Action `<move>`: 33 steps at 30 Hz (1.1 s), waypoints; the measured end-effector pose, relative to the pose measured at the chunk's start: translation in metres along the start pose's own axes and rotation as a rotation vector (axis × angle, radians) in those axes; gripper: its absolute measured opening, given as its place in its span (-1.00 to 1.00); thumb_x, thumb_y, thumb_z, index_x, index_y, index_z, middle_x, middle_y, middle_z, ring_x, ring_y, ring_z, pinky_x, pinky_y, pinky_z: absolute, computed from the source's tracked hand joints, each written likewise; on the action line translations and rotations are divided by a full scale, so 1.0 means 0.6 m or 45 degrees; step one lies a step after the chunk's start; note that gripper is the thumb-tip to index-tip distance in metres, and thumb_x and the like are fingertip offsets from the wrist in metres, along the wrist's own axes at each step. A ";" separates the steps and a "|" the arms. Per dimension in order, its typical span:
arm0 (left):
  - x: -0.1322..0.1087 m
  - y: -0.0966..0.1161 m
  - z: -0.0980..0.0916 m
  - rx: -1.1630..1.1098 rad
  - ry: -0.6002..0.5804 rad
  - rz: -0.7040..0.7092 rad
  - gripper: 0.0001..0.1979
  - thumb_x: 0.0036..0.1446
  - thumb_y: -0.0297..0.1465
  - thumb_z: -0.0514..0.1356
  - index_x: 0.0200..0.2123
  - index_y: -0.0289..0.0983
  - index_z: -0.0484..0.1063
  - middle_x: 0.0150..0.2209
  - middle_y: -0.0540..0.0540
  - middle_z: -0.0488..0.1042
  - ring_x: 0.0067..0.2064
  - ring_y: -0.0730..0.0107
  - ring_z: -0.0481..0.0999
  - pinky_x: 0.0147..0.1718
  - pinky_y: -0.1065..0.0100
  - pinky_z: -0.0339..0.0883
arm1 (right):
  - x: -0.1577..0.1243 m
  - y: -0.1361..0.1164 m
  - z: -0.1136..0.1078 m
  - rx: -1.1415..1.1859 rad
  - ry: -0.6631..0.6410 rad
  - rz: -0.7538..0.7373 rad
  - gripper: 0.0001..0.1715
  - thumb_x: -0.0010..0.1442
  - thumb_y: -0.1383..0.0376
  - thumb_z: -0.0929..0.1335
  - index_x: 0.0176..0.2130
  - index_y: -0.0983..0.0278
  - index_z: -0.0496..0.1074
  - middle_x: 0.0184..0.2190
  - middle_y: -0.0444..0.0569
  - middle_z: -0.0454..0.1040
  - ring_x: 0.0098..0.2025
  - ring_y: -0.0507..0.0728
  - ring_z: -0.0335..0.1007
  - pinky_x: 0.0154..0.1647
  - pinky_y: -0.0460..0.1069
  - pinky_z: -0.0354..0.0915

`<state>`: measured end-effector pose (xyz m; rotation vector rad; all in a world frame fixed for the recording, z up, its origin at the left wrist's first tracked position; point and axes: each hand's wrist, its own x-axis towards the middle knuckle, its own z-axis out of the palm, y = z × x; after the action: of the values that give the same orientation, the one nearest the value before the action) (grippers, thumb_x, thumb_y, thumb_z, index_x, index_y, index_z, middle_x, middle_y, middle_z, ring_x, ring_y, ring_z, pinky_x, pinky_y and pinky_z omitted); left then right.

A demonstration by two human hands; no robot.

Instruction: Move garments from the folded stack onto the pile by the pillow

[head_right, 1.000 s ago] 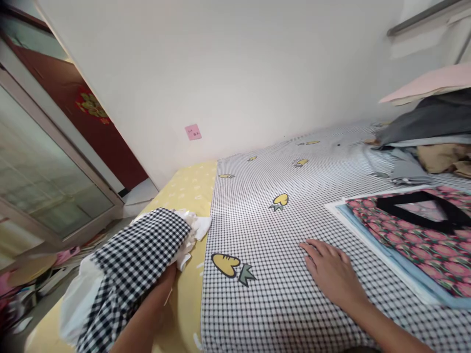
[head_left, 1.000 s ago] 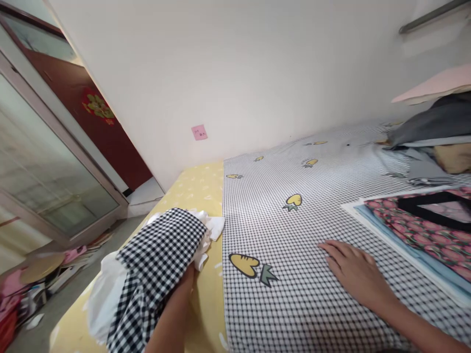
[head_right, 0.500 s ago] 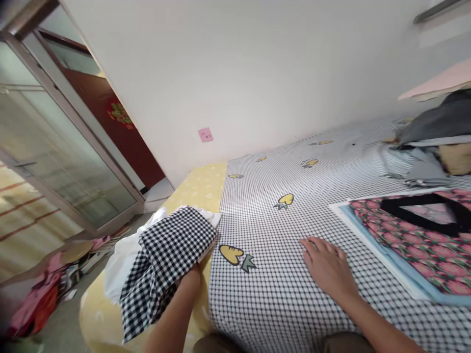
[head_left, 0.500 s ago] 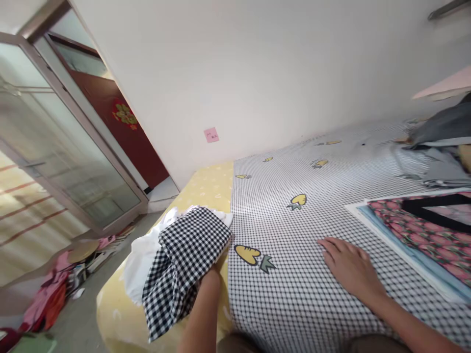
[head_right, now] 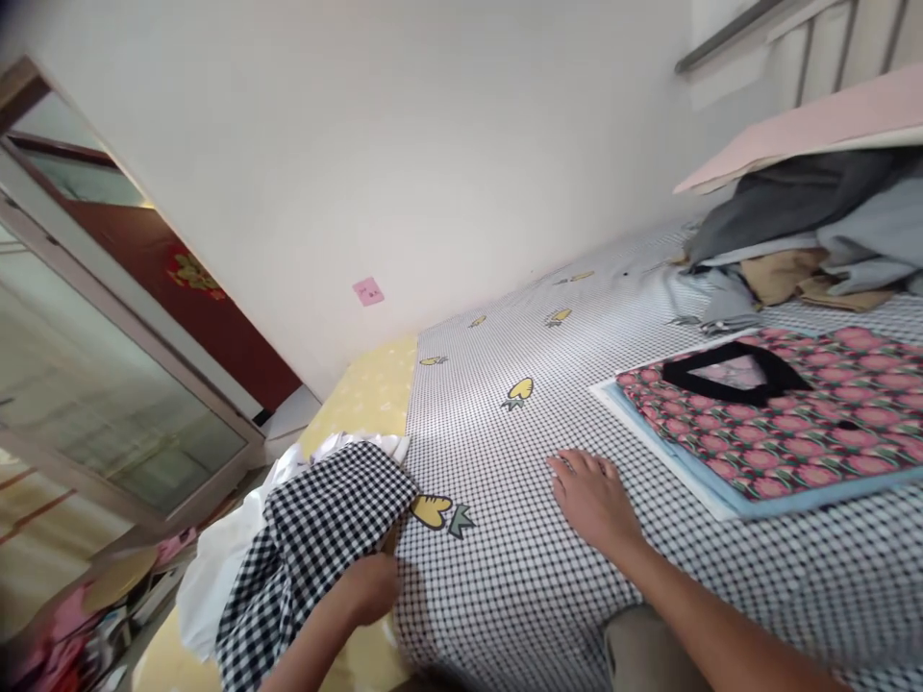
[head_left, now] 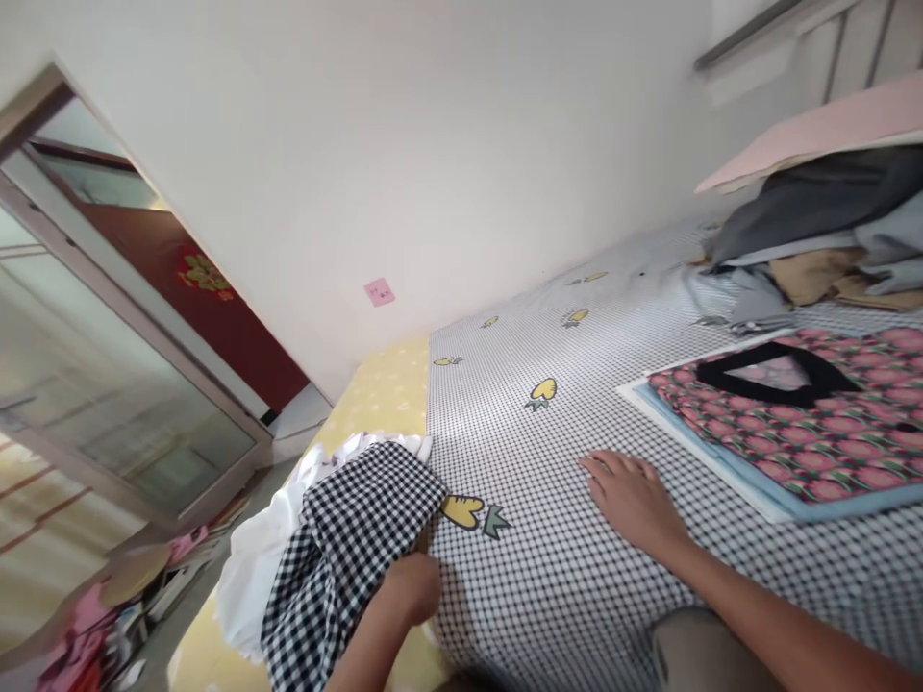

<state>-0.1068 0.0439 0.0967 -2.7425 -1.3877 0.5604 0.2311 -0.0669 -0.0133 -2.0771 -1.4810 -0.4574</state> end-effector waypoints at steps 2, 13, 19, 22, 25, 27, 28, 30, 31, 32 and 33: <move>-0.003 0.020 -0.021 -0.005 0.022 0.072 -0.61 0.35 -0.27 -0.02 -0.31 -0.23 0.58 -0.28 -0.18 0.63 -0.21 0.20 0.62 -0.19 0.23 0.47 | 0.001 -0.002 -0.002 0.008 0.001 0.011 -0.58 0.33 0.29 0.19 0.04 0.17 0.51 0.09 0.05 0.52 0.13 0.23 0.36 0.16 0.20 0.15; 0.166 -0.034 0.055 -0.037 0.458 0.155 -0.49 0.38 -0.30 -0.10 0.36 0.02 0.12 0.41 -0.07 0.17 0.43 0.04 0.08 0.34 -0.39 -0.29 | -0.001 0.009 0.011 -0.053 -0.067 0.005 -0.57 0.34 0.25 0.18 0.07 0.17 0.49 0.12 0.04 0.50 0.16 0.25 0.36 0.17 0.24 0.19; 0.236 -0.143 0.083 -0.073 0.594 -0.350 -0.48 0.35 -0.31 -0.05 0.35 -0.09 0.20 0.41 -0.04 0.15 0.47 0.12 -0.06 0.41 -0.14 -0.48 | -0.003 0.022 0.024 -0.073 -0.072 0.019 -0.57 0.33 0.22 0.18 0.06 0.11 0.50 0.12 0.02 0.50 0.15 0.26 0.37 0.15 0.24 0.22; 0.256 -0.158 0.099 -0.095 0.686 -0.486 -0.46 0.36 -0.30 -0.13 0.37 -0.19 0.17 0.42 -0.07 0.14 0.48 0.08 -0.12 0.42 -0.12 -0.48 | -0.002 0.021 0.020 -0.076 -0.089 0.021 -0.57 0.33 0.23 0.19 0.07 0.11 0.49 0.12 0.00 0.50 0.15 0.25 0.37 0.15 0.24 0.23; 0.271 -0.154 0.112 -0.095 0.720 -0.573 -0.46 0.35 -0.34 -0.15 0.32 -0.19 0.25 0.38 -0.07 0.25 0.47 0.07 -0.10 0.42 -0.09 -0.43 | 0.002 0.015 0.012 -0.066 -0.114 0.035 -0.59 0.33 0.25 0.21 0.08 0.11 0.47 0.14 -0.01 0.49 0.17 0.24 0.35 0.18 0.23 0.21; 0.273 -0.147 0.117 -0.093 0.724 -0.578 -0.47 0.32 -0.36 -0.12 0.28 -0.23 0.32 0.36 -0.12 0.28 0.47 0.02 -0.11 0.42 -0.10 -0.42 | 0.005 0.009 0.006 -0.057 -0.131 0.052 -0.59 0.33 0.27 0.21 0.08 0.11 0.47 0.15 -0.01 0.48 0.17 0.23 0.34 0.19 0.23 0.19; 0.271 -0.142 0.118 -0.095 0.732 -0.573 -0.48 0.30 -0.37 -0.10 0.26 -0.26 0.34 0.35 -0.17 0.28 0.47 -0.02 -0.13 0.42 -0.11 -0.41 | 0.006 0.006 0.004 -0.053 -0.137 0.062 -0.60 0.32 0.29 0.22 0.08 0.12 0.47 0.14 -0.01 0.48 0.17 0.24 0.34 0.19 0.24 0.18; 0.263 -0.127 0.117 -0.128 0.732 -0.565 -0.47 0.27 -0.37 -0.06 0.26 -0.29 0.34 0.36 -0.24 0.25 0.48 -0.07 -0.15 0.42 -0.11 -0.36 | 0.009 0.001 -0.001 -0.042 -0.141 0.077 -0.60 0.32 0.31 0.22 0.07 0.13 0.46 0.14 0.00 0.47 0.17 0.24 0.33 0.20 0.24 0.16; 0.256 -0.118 0.116 -0.160 0.716 -0.567 -0.47 0.26 -0.37 -0.05 0.26 -0.28 0.34 0.37 -0.25 0.23 0.47 -0.08 -0.15 0.41 -0.12 -0.32 | 0.010 -0.001 -0.004 -0.032 -0.139 0.082 -0.60 0.32 0.31 0.22 0.07 0.13 0.46 0.14 0.01 0.47 0.17 0.24 0.33 0.20 0.24 0.15; 0.249 -0.108 0.113 -0.196 0.692 -0.581 -0.46 0.26 -0.36 -0.06 0.27 -0.27 0.33 0.38 -0.24 0.21 0.47 -0.08 -0.13 0.40 -0.13 -0.26 | 0.011 -0.004 -0.007 -0.021 -0.136 0.087 -0.60 0.31 0.32 0.23 0.07 0.13 0.46 0.14 0.01 0.47 0.17 0.24 0.32 0.20 0.23 0.15; 0.241 -0.097 0.110 -0.234 0.658 -0.601 -0.46 0.27 -0.36 -0.08 0.28 -0.27 0.30 0.39 -0.24 0.20 0.46 -0.09 -0.09 0.39 -0.15 -0.19 | 0.012 -0.007 -0.010 -0.007 -0.134 0.092 -0.61 0.31 0.32 0.23 0.07 0.13 0.45 0.14 0.01 0.47 0.17 0.23 0.32 0.20 0.22 0.15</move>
<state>-0.0949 0.1831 0.0009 -2.2827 -1.8872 -0.2873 0.2300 -0.0644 -0.0037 -2.1808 -1.4587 -0.3296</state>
